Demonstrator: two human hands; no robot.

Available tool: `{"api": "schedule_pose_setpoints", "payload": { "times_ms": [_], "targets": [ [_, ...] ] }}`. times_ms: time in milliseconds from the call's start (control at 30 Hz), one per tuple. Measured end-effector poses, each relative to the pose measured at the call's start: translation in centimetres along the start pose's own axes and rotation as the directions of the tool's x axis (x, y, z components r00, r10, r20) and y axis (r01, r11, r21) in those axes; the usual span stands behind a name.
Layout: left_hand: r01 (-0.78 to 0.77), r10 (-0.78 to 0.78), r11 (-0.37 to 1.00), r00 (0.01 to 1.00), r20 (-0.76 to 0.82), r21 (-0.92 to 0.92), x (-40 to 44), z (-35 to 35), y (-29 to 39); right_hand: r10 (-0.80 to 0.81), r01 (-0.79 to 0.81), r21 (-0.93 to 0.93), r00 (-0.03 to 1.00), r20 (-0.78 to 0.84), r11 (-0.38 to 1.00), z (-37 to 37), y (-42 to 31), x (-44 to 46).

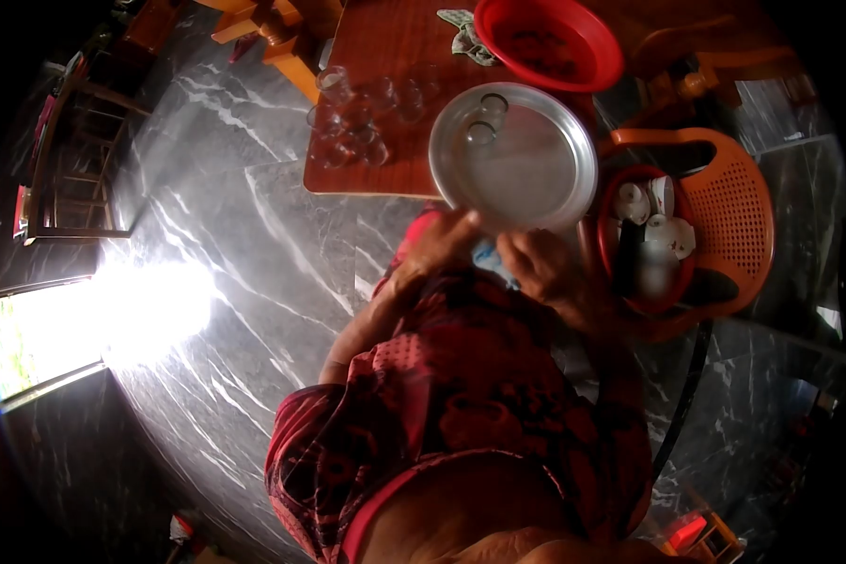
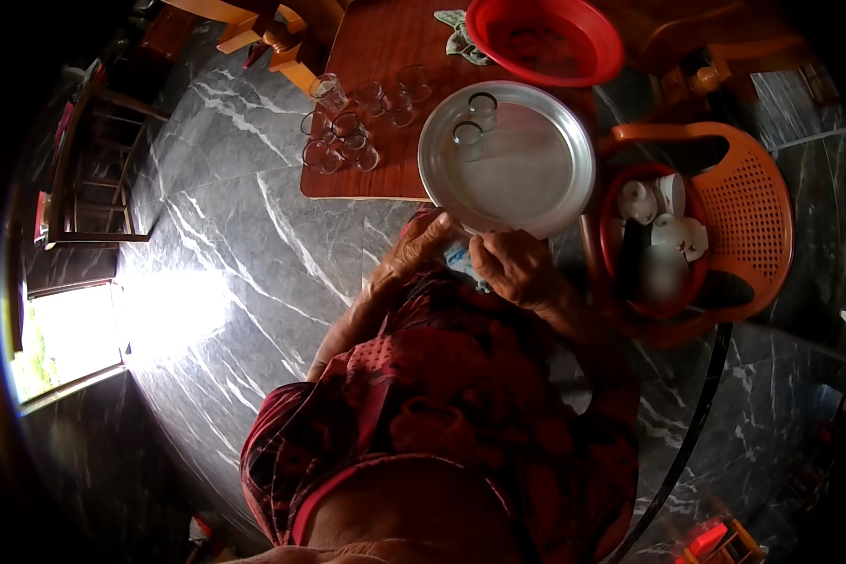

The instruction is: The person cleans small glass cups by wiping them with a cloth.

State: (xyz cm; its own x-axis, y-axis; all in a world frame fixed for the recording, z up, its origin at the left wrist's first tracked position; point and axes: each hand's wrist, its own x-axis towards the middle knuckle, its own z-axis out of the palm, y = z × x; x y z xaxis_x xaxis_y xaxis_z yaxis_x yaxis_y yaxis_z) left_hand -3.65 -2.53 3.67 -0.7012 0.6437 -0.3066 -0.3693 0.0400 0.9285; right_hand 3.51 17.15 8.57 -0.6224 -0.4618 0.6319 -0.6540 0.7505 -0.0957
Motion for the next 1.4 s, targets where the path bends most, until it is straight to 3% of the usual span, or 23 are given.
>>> {"api": "schedule_pose_setpoints", "payload": {
  "times_ms": [100, 167, 267, 300, 333, 433, 567, 633, 667, 700, 800, 833, 900, 933, 967, 1000, 1033, 1067, 1133, 1200, 1267, 1333, 1400],
  "targets": [
    [-0.289, 0.284, 0.939, 0.957, 0.059, 0.184, 0.3, -0.2, -1.4, -0.007, 0.007, -0.009, 1.0, -0.006, 1.0, 0.7, 0.1, -0.5],
    [-0.195, 0.195, 0.981, 0.981, -0.015, 0.005, -0.5, 0.5, 1.0, 0.136, -0.128, 0.152, 0.99, -0.038, 0.98, 1.3, 0.3, -0.7],
    [-0.2, 0.192, 0.976, 0.978, -0.084, -0.092, -1.3, 1.4, 2.9, 0.27, -0.25, 0.28, 0.962, -0.035, 0.927, 1.1, 0.0, -0.2],
    [-0.199, 0.191, 0.976, 0.978, -0.082, -0.091, -1.3, 1.2, 2.9, 0.386, -0.368, 0.361, 0.922, 0.021, 0.857, 1.1, -0.3, 0.0],
    [-0.2, 0.198, 0.979, 0.977, -0.078, -0.021, -1.4, 0.9, 2.9, 0.388, -0.369, 0.361, 0.921, 0.02, 0.857, 1.2, -0.3, -0.1],
    [-0.239, 0.241, 0.97, 0.968, -0.072, 0.045, -1.3, 0.7, 2.6, 0.683, -0.662, 0.562, 0.697, 0.218, 0.496, 1.9, -0.4, -0.4],
    [-0.268, 0.266, 0.96, 0.963, -0.041, -0.084, -1.2, 0.9, 2.0, 0.742, -0.736, 0.567, 0.602, 0.297, 0.37, 1.8, 0.2, -0.7],
    [-0.332, 0.331, 0.942, 0.943, -0.025, -0.043, -0.9, 0.9, 1.7, 0.693, -0.722, 0.673, 0.403, 0.598, -0.161, 1.6, 0.8, -1.0],
    [-0.395, 0.395, 0.919, 0.919, -0.006, -0.002, -0.8, 0.9, 1.5, 0.598, -0.649, 0.633, 0.326, 0.733, -0.422, 1.5, 0.9, -1.1],
    [-0.395, 0.395, 0.918, 0.918, -0.004, -0.002, -0.6, 0.8, 1.2, 0.585, -0.599, 0.611, 0.273, 0.763, -0.517, 1.9, 0.7, -1.2],
    [-0.443, 0.444, 0.896, 0.895, 0.041, -0.031, -0.5, 1.0, 1.2, 0.568, -0.568, 0.596, 0.253, 0.783, -0.568, 1.7, 0.4, -1.2],
    [-0.444, 0.444, 0.896, 0.895, 0.039, -0.014, -0.8, 1.3, 1.9, 0.567, -0.568, 0.595, 0.254, 0.784, -0.568, 1.6, 0.4, -1.5],
    [-0.445, 0.445, 0.895, 0.895, 0.037, 0.004, -1.0, 1.2, 2.3, 0.614, -0.677, 0.663, 0.384, 0.689, -0.32, 1.7, 0.7, -2.5],
    [-0.256, 0.258, 0.966, 0.964, 0.058, -0.037, -1.2, 0.7, 2.3, 0.615, -0.676, 0.663, 0.384, 0.689, -0.32, 1.9, 0.6, -2.6],
    [-0.056, 0.062, 0.996, 0.994, 0.088, -0.073, -1.2, 0.5, 2.3, 0.662, -0.702, 0.712, 0.524, 0.536, -0.02, 2.1, 0.6, -2.5],
    [-0.057, 0.063, 0.996, 0.994, 0.092, -0.072, -1.0, 0.6, 2.4, 0.645, -0.666, 0.691, 0.665, 0.377, 0.282, 2.0, 0.6, -2.5],
    [0.003, -0.004, 1.0, 0.993, 0.114, 0.005, -0.9, 0.7, 2.6, 0.607, -0.722, 0.599, 0.659, 0.444, 0.347, 1.1, 0.7, -2.2],
    [0.062, -0.072, 0.995, 0.989, 0.129, 0.083, -0.9, 0.8, 2.7, 0.608, -0.723, 0.598, 0.658, 0.443, 0.347, 0.7, 0.8, -2.1],
    [0.026, -0.035, 0.998, 0.989, 0.146, 0.06, -0.9, 0.9, 2.7, 0.587, -0.653, 0.547, 0.742, 0.324, 0.523, 0.3, 1.1, -2.0],
    [-0.009, 0.003, 0.999, 0.987, 0.159, 0.036, -1.0, 1.3, 2.7, 0.585, -0.649, 0.541, 0.746, 0.318, 0.534, -0.5, 1.5, -1.9],
    [0.013, -0.014, 0.982, 1.0, -0.002, -0.189, -1.1, 1.9, 2.8, 0.67, -0.664, 0.547, 0.706, 0.231, 0.51, -1.5, 1.6, -1.5],
    [0.046, -0.05, 0.949, 0.999, -0.004, -0.313, -0.8, 0.9, 2.4, 0.71, -0.658, 0.561, 0.685, 0.167, 0.503, -2.4, 2.7, -2.6],
    [0.08, -0.088, 0.899, 0.996, 0.003, -0.43, -0.1, -0.1, 1.1, 0.699, -0.523, 0.69, 0.714, 0.033, 0.501, -3.0, 3.1, -3.1]
  ]
}}
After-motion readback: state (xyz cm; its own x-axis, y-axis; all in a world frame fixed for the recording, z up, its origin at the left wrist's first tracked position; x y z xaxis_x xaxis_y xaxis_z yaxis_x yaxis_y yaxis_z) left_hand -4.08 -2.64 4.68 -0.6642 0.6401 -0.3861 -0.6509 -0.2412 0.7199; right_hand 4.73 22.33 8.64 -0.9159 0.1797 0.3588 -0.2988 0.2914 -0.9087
